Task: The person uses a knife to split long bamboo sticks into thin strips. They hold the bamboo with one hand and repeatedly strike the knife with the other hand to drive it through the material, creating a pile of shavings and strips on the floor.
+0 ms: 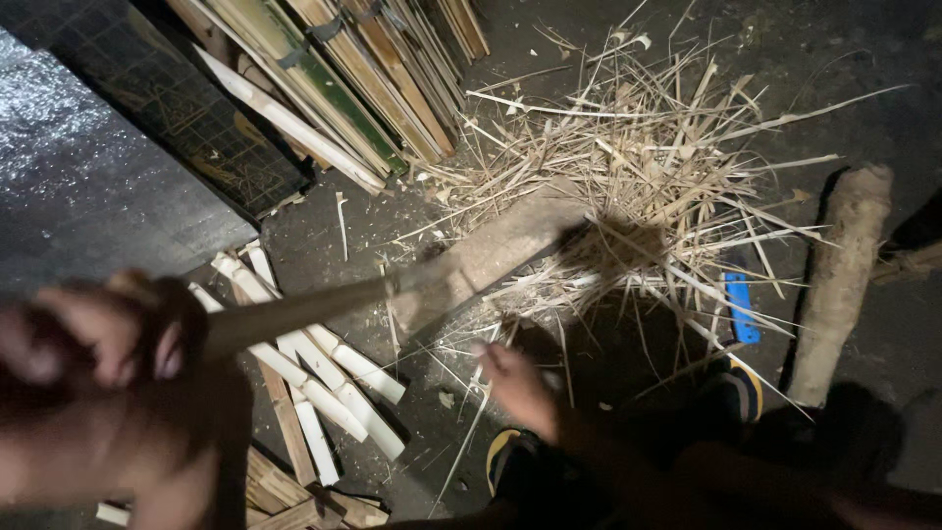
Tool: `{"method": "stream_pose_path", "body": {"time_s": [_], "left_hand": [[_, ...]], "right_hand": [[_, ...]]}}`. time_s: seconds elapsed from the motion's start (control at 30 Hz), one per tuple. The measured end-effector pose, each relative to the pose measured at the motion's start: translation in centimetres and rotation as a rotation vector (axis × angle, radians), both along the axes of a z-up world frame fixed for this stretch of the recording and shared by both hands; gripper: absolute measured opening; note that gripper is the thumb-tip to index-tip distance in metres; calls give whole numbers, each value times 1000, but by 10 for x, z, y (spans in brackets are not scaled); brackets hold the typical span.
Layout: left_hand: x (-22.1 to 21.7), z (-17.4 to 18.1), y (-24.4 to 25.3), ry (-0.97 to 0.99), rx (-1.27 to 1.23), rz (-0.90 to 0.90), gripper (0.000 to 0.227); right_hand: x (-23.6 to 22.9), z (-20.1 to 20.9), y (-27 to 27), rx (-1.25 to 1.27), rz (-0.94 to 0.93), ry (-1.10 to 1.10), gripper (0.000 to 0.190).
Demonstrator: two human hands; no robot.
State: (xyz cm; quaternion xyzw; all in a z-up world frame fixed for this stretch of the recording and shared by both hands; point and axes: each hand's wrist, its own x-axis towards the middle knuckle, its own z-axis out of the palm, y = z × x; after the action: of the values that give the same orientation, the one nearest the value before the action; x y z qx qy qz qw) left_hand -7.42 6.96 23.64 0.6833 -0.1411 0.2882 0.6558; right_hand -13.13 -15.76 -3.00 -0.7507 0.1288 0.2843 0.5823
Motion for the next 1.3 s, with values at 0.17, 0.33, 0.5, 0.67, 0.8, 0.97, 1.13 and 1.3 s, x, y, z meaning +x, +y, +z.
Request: {"method": "stream_pose_path", "body": {"time_s": [0.17,0.33,0.5,0.67,0.8,0.97,1.13,1.3], "left_hand": [[-12,-11,7,86,4,-56,30],[-5,-29,36,80,-147,-120,31],[-9,-33,43,112,-123,-136,32],[-14,-30,51,119,-83,-134,34],[-4,-24,51,95,-83,-186,35],[7,-31,57,82,-104,-204,37],[1,-41,57,116,-110,-195,38],[-2,-46,51,72,-161,-196,40]], "right_hand": [[-38,83,30,315,172,-337,43],[4,76,35,90,162,-218,45],[-14,105,35,117,160,-391,41],[20,60,35,-15,131,-342,43],[28,27,27,-24,13,-269,42],[6,79,28,102,189,-93,44],[5,14,42,200,184,-416,45],[62,-139,-21,-27,-178,-193,43]]}}
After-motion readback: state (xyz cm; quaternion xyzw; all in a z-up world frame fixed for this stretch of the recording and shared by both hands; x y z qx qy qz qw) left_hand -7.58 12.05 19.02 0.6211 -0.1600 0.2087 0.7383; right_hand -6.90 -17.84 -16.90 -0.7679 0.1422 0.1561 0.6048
